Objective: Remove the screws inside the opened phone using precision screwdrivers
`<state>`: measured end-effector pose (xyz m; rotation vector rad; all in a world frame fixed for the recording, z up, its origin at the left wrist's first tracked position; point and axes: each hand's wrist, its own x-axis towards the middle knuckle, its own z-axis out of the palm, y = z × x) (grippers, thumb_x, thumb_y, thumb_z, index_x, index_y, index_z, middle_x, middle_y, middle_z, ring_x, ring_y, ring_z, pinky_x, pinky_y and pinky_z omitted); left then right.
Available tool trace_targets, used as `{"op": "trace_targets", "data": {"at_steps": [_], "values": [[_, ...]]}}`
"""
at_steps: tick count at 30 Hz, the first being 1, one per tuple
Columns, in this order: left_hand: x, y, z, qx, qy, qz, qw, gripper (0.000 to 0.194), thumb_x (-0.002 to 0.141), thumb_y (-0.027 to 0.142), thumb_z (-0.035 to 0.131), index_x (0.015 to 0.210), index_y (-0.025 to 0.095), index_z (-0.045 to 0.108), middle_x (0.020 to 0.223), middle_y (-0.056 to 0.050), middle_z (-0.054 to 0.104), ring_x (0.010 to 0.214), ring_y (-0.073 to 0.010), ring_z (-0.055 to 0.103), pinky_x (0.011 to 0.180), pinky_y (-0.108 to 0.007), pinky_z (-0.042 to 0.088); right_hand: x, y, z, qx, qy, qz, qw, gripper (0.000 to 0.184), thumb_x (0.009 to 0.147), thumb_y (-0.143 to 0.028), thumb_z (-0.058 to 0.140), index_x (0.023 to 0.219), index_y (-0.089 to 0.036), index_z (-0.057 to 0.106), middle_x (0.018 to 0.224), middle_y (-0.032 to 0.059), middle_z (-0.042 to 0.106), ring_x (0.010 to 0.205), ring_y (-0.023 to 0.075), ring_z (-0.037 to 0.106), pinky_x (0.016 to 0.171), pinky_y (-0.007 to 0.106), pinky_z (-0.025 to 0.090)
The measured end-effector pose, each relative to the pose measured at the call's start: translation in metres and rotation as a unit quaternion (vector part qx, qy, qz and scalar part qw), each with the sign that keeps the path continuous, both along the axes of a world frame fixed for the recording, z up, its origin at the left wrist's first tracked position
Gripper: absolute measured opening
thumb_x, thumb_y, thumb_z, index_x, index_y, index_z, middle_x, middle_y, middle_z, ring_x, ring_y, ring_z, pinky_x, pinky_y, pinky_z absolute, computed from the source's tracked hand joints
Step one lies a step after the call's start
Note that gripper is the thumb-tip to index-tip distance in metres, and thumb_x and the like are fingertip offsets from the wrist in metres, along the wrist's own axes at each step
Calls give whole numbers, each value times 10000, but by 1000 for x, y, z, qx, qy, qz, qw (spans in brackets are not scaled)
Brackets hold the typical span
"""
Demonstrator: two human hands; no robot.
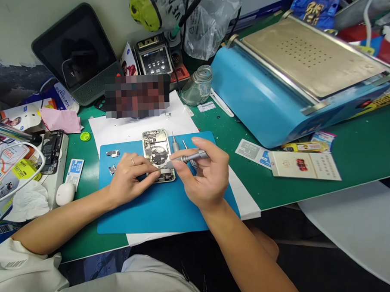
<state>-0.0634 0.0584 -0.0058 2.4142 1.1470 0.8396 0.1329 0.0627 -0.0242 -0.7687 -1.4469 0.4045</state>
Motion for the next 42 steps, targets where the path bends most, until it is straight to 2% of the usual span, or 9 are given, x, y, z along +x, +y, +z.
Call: {"op": "trace_targets", "data": {"at_steps": [10,16,24,30,36,42], "values": [[0,1,-1,-2,0,0,1000,265,1011,379,600,863,221,753,834,2,744,729,-150,575,723,-353,318,0,0,1,2,-43,-7,999,583,884,-159,725,1402,-305,501,910,-2,682,718,183,767,540,281,629],[1,0,-1,-9,4,3,1000,269,1011,389,596,865,216,744,838,-3,740,747,-155,593,727,-352,327,0,0,1,11,-25,8,1000,627,856,-104,737,1410,-299,518,946,2,670,733,168,770,567,269,632],[0,1,0,-7,6,2,1000,267,1027,388,567,928,217,747,858,-10,744,754,-157,603,726,-350,322,1,0,1,-8,-21,-7,1000,577,873,-161,734,1386,-306,513,897,-4,712,713,181,765,542,280,635],[0,1,1,-13,15,4,1000,274,1031,386,558,930,223,754,855,-11,740,755,-155,598,745,-353,332,0,0,-2,-17,5,6,1000,600,848,-127,747,1380,-302,530,924,-6,718,740,177,765,604,295,643],[0,1,1,-17,19,3,1000,273,1031,381,556,924,224,752,870,-14,741,763,-160,600,748,-353,334,0,-1,-6,-37,-3,-9,999,544,871,-224,750,1359,-309,525,919,3,711,723,189,758,606,329,651],[0,0,2,-22,40,10,999,261,1031,355,553,901,212,730,849,-21,729,767,-165,604,755,-352,329,2,0,-8,-39,-19,5,999,567,884,-292,746,1384,-314,480,896,1,722,748,206,765,628,344,659]]}}
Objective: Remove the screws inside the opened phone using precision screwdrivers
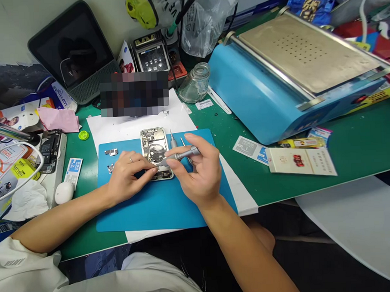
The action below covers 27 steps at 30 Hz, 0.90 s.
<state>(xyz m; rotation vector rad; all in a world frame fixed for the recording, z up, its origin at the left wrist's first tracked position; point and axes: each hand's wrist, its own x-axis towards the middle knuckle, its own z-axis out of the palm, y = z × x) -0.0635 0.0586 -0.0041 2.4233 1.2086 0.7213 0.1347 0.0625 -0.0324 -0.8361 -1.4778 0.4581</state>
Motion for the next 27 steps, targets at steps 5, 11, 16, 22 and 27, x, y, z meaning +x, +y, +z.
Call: {"op": "trace_targets", "data": {"at_steps": [5,11,16,22,27], "values": [[-1,0,0,-1,-3,4,1000,281,1033,359,553,859,202,710,826,-15,717,747,-158,587,745,-351,322,0,0,4,-1,-17,21,1000,607,889,-258,719,1432,-303,450,923,21,746,784,213,762,666,364,665],[-2,0,-2,12,-20,-1,1000,284,1037,360,554,868,193,708,809,-19,715,740,-159,591,731,-344,317,-1,-2,7,-1,-21,39,999,690,893,-176,664,1517,-291,393,976,45,760,848,223,761,782,411,670],[-1,0,-2,8,-26,0,1000,291,1040,373,549,877,199,716,823,-18,721,760,-159,611,735,-344,324,-2,-1,8,11,-10,34,999,708,880,-148,677,1515,-301,403,957,34,760,819,215,758,749,387,670],[-1,1,-2,-2,-23,4,1000,330,1053,411,516,891,212,724,839,-19,731,776,-161,629,746,-354,338,-2,1,8,16,-10,35,999,706,894,-172,691,1508,-317,374,947,28,766,794,207,757,729,375,665],[-1,0,-2,6,-32,3,999,327,1050,410,522,891,211,727,833,-17,731,780,-162,634,742,-353,342,-3,1,7,12,-3,33,999,650,887,-176,703,1462,-292,422,954,33,758,777,197,750,722,371,671]]}}
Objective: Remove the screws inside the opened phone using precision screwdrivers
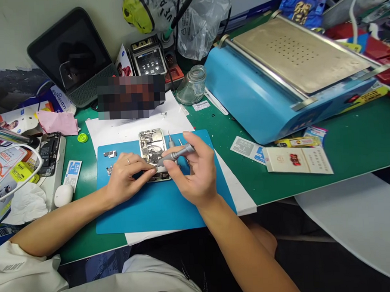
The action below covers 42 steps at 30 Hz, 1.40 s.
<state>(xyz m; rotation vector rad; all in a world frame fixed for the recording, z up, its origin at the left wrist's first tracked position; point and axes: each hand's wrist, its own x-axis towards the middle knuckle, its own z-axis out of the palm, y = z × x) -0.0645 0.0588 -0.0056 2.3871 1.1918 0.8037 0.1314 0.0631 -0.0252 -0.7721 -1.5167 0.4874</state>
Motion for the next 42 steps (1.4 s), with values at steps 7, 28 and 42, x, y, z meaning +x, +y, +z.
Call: {"op": "trace_targets", "data": {"at_steps": [7,28,42], "values": [[1,1,2,6,7,2,1000,298,1040,400,547,902,214,736,844,-12,733,798,-158,650,745,-349,352,0,2,-3,7,7,-3,1000,650,885,-174,709,1458,-281,421,967,32,755,809,195,754,744,381,674],[1,1,-1,-16,-4,8,1000,256,1019,399,580,933,227,748,845,-12,732,815,-171,648,764,-350,358,0,1,0,3,10,-22,1000,660,872,-175,714,1461,-308,447,915,24,759,765,208,755,750,405,672],[1,2,3,26,95,72,993,69,827,212,473,889,207,442,874,-54,574,795,-210,487,702,-346,378,1,1,1,-3,35,-50,998,660,888,-193,708,1474,-314,429,897,27,736,746,205,739,655,362,667]]}}
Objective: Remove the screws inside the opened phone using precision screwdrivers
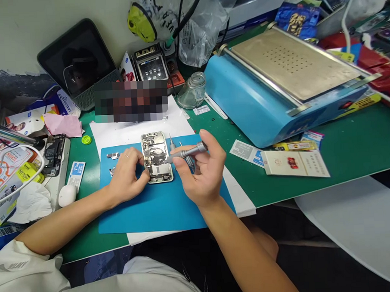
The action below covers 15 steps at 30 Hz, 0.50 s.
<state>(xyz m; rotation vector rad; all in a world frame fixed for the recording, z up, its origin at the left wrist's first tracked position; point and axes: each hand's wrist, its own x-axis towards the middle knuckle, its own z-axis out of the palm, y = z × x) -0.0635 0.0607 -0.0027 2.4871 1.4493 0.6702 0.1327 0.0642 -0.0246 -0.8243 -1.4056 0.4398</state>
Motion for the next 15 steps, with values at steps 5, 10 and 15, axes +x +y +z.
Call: {"op": "trace_targets", "data": {"at_steps": [5,10,15], "values": [[-1,-1,4,31,61,-41,997,44,858,233,463,838,203,488,812,-64,584,767,-234,490,677,-378,322,-1,1,-2,10,7,0,1000,643,866,-149,714,1423,-314,437,915,11,713,744,185,736,716,384,671],[8,-20,10,61,84,-205,973,212,912,305,467,729,208,511,694,-23,544,669,-189,485,640,-361,337,0,2,-7,39,-29,-8,999,639,862,-113,699,1417,-285,434,953,19,679,769,170,736,757,378,662],[20,-52,12,56,116,-235,963,273,946,382,502,762,191,568,726,-33,553,697,-201,512,807,-376,445,-1,2,-9,92,-104,-9,990,704,840,-107,724,1450,-283,420,980,26,659,756,174,735,707,352,660]]}}
